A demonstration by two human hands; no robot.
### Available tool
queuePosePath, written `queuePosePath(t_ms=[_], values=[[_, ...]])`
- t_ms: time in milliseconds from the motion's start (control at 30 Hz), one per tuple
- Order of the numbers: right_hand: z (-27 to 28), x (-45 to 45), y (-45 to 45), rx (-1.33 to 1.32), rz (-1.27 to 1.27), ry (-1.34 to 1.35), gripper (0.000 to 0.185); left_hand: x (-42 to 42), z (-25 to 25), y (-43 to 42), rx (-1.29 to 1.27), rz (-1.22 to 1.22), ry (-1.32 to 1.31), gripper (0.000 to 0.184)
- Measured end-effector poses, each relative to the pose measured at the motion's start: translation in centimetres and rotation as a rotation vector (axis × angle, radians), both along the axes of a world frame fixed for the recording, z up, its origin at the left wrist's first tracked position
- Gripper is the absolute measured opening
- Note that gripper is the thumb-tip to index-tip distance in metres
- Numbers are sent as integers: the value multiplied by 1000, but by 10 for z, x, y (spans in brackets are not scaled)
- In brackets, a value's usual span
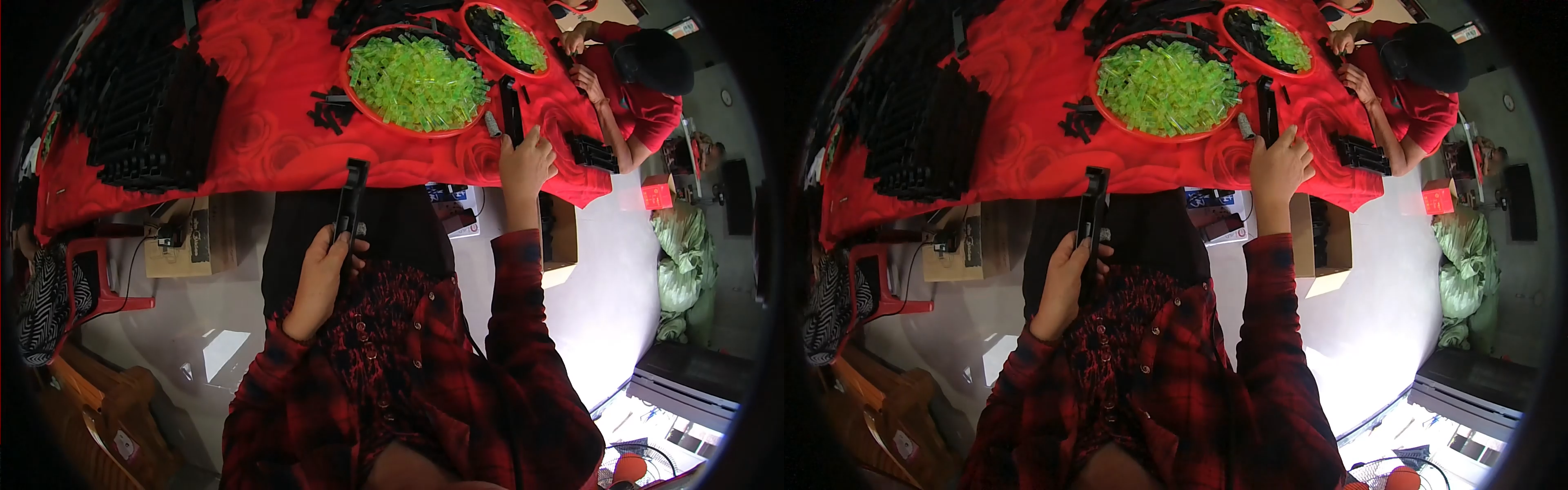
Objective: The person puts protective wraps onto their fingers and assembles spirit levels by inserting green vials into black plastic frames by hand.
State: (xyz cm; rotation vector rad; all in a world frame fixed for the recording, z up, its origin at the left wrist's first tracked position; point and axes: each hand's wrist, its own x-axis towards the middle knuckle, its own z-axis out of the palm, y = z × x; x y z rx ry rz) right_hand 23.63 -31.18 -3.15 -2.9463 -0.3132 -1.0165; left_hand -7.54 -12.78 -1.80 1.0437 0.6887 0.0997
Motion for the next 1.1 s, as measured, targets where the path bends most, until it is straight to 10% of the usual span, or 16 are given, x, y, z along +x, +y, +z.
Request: queuePosePath(t_ms=[767,933,1100], values=[[16,-27,44,309,129,199,49,-6,1,4,-35,16,-23,25],[18,-48,20,408,336,-89,27,-6,2,2,-34,71,-19,27],[49,-134,55,1004,700,804,34,-2,-1,-2,-32,-37,-74,25]])
